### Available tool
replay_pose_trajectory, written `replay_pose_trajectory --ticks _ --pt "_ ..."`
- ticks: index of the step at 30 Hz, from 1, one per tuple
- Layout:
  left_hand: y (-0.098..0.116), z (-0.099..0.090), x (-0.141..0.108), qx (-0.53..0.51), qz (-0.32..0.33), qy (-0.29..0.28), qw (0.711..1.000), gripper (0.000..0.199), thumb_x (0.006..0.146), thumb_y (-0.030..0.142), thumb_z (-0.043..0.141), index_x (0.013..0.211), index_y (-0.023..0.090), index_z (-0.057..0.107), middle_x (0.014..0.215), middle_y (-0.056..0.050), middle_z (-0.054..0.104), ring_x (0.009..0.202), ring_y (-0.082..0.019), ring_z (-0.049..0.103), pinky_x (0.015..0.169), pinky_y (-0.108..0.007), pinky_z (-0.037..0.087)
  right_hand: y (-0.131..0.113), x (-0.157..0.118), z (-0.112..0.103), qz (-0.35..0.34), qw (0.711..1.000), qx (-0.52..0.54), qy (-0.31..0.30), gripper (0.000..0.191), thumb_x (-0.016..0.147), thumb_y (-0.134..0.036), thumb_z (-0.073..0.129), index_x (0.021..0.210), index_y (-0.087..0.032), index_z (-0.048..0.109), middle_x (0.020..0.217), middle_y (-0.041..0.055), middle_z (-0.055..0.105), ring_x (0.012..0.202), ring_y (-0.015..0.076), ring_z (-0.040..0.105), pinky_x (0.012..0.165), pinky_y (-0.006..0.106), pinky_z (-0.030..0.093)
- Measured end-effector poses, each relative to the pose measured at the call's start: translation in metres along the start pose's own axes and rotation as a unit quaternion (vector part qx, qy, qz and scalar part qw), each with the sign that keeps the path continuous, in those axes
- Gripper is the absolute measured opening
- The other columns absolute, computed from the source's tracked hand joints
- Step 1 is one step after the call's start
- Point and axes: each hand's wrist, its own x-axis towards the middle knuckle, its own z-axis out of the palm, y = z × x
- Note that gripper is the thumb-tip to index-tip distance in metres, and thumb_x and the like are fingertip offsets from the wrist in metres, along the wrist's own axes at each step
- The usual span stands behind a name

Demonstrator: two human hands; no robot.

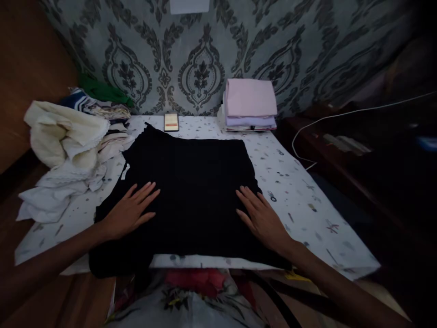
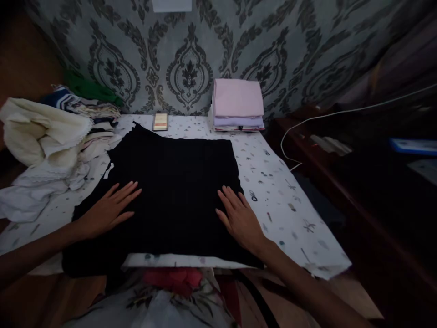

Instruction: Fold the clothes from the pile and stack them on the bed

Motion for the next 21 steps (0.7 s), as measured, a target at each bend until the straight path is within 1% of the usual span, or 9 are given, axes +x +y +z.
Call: replay_pose_trajectory --ticks 2,5,8,10,11,13,16,19,21 --pt "-0.005 -0.004 -0.020 -0.013 0.035 -0.020 0.999 0.061 0.102 0.050 0.037 0.158 0.029 0.025 0.165 -0.009 0.026 0.152 -0.026 0.024 0.123 -0.052 0.017 0.011 -0.020 -0.005 0.014 1.000 0.002 -0.009 0.054 0.103 -0.040 0.031 0.152 -0.019 0.039 0.158 0.0123 0.038 0.147 0.0271 0.034 0.119 0.053 0.030" --pt "0.000 -0.012 -0.047 -0.051 0.095 -0.056 0.993 0.061 0.099 0.048 0.045 0.156 0.037 0.027 0.165 -0.006 0.024 0.151 -0.028 0.026 0.122 -0.055 0.017 0.006 -0.047 -0.014 0.029 0.999 0.021 0.001 0.050 0.101 -0.038 0.037 0.149 -0.025 0.045 0.157 0.0100 0.041 0.148 0.0301 0.032 0.119 0.060 0.027" --pt "0.005 -0.023 -0.072 -0.090 0.154 -0.100 0.979 0.073 0.090 0.056 0.058 0.155 0.041 0.028 0.165 -0.007 0.024 0.149 -0.031 0.029 0.121 -0.057 0.020 -0.011 -0.074 -0.025 -0.069 0.994 0.089 -0.004 0.052 0.097 -0.045 0.050 0.147 -0.031 0.047 0.153 0.0073 0.047 0.145 0.0306 0.038 0.119 0.063 0.027" --pt "0.004 -0.028 -0.086 -0.107 0.186 -0.120 0.969 0.081 0.083 0.057 0.067 0.154 0.042 0.030 0.162 -0.008 0.031 0.147 -0.032 0.035 0.120 -0.056 0.024 -0.022 -0.089 -0.030 -0.133 0.982 0.132 -0.009 0.059 0.093 -0.048 0.058 0.148 -0.032 0.045 0.151 0.0076 0.049 0.141 0.0294 0.045 0.117 0.059 0.034" --pt "0.003 -0.028 -0.093 -0.110 0.192 -0.122 0.968 0.080 0.083 0.052 0.069 0.153 0.043 0.032 0.159 -0.008 0.038 0.144 -0.031 0.039 0.119 -0.055 0.026 -0.025 -0.095 -0.031 -0.140 0.980 0.142 -0.004 0.059 0.093 -0.046 0.060 0.148 -0.032 0.045 0.149 0.0078 0.052 0.138 0.0284 0.048 0.115 0.057 0.038" --pt "-0.001 -0.027 -0.105 -0.098 0.184 -0.110 0.972 0.069 0.088 0.035 0.066 0.150 0.046 0.038 0.152 -0.005 0.050 0.138 -0.027 0.049 0.118 -0.050 0.032 -0.028 -0.102 -0.032 -0.116 0.983 0.144 0.016 0.048 0.096 -0.039 0.056 0.143 -0.032 0.051 0.143 0.0076 0.058 0.131 0.0264 0.055 0.108 0.051 0.048" --pt "-0.005 -0.023 -0.118 -0.054 0.160 -0.052 0.984 0.057 0.092 0.013 0.054 0.138 0.046 0.053 0.138 -0.003 0.063 0.127 -0.022 0.058 0.113 -0.044 0.039 -0.022 -0.108 -0.032 -0.079 0.986 0.143 0.030 0.031 0.098 -0.034 0.050 0.125 -0.033 0.065 0.131 0.0064 0.067 0.121 0.0253 0.063 0.094 0.044 0.058" --pt "-0.002 -0.029 -0.119 -0.050 0.123 -0.025 0.991 0.039 0.092 0.019 0.055 0.125 0.038 0.064 0.132 -0.005 0.066 0.121 -0.024 0.060 0.108 -0.042 0.044 -0.014 -0.108 -0.038 -0.073 0.985 0.152 0.033 0.024 0.095 -0.039 0.055 0.114 -0.036 0.070 0.124 0.0066 0.070 0.113 0.0261 0.066 0.085 0.041 0.062" --pt "0.002 -0.037 -0.104 -0.081 0.082 -0.031 0.993 0.034 0.093 0.029 0.055 0.125 0.033 0.063 0.131 -0.006 0.066 0.119 -0.024 0.060 0.105 -0.038 0.047 -0.011 -0.096 -0.043 -0.076 0.983 0.159 0.045 0.023 0.094 -0.043 0.057 0.111 -0.037 0.071 0.117 0.0070 0.072 0.108 0.0263 0.068 0.081 0.040 0.063"
